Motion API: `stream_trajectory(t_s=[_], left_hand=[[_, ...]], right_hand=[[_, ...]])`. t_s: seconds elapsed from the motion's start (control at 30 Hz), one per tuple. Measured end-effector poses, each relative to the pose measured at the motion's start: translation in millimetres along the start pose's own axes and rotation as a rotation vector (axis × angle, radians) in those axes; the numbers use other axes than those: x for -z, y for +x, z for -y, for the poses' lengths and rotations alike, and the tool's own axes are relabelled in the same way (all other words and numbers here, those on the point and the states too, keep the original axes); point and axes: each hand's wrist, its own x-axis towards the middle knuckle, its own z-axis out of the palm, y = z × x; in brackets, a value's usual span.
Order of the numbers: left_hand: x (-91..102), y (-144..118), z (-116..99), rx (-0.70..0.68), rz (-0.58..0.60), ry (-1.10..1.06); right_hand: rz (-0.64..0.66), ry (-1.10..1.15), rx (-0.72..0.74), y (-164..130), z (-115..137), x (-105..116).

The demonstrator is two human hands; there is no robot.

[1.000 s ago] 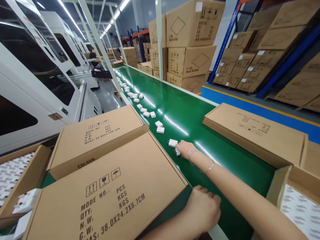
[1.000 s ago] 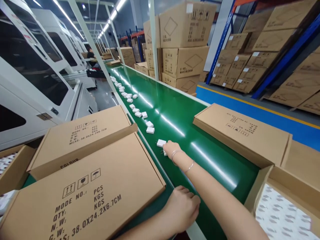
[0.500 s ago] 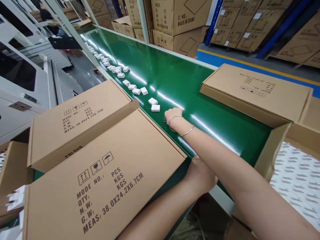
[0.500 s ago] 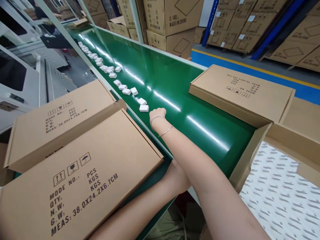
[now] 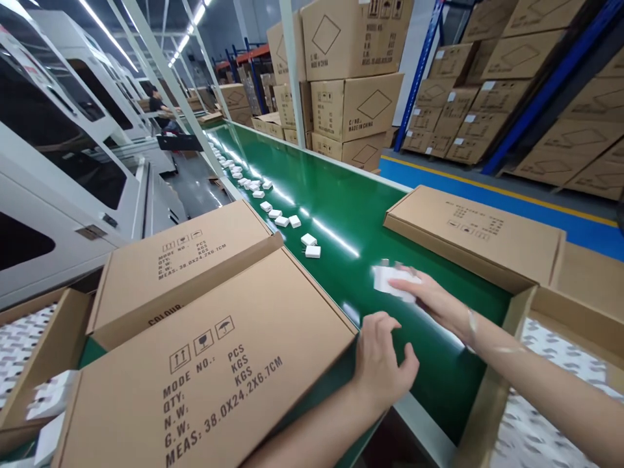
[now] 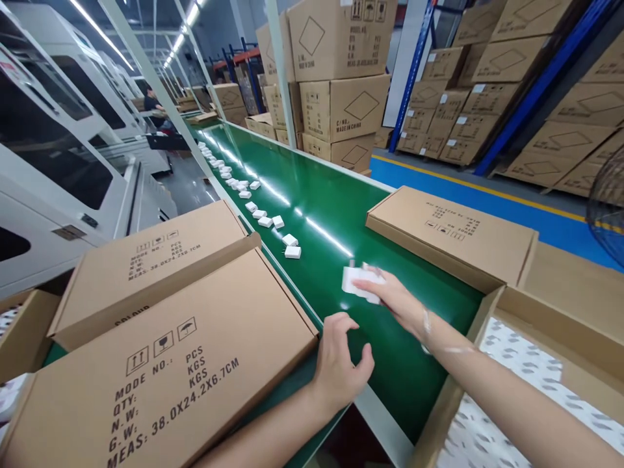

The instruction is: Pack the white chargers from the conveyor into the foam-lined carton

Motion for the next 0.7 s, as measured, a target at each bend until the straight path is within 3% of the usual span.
stream_trajectory(t_s=[0.07,0.2,0.27,0.4,0.53,0.7], left_hand=[[0.9,-3,-5,-0.116,-0.102,-0.024],[1.2,-11,-15,-0.372,0.042,-0.082],[2.5,-15,-22,-0.407,0.085,-0.086],[9.0,-22,-36,-0.379,0.091,-0.079],[17.1,-24,-49,-0.378,0.103,-0.057],[30.7,-13,-60,-0.391,0.056,-0.031]], right_hand=[[-0.019,0.219,-0.069,-44,-14,9],[-0.004,0.954,-0.332,-111,-31,0],[0.005,1.16,-0.41,-128,-33,-10],[-0.035,1.308,-0.486,-146,-25,-24],[-0.048,1.418,-0.472,-158,-12,-29],[0.241,1.576,-0.391,-166,-9,-25]])
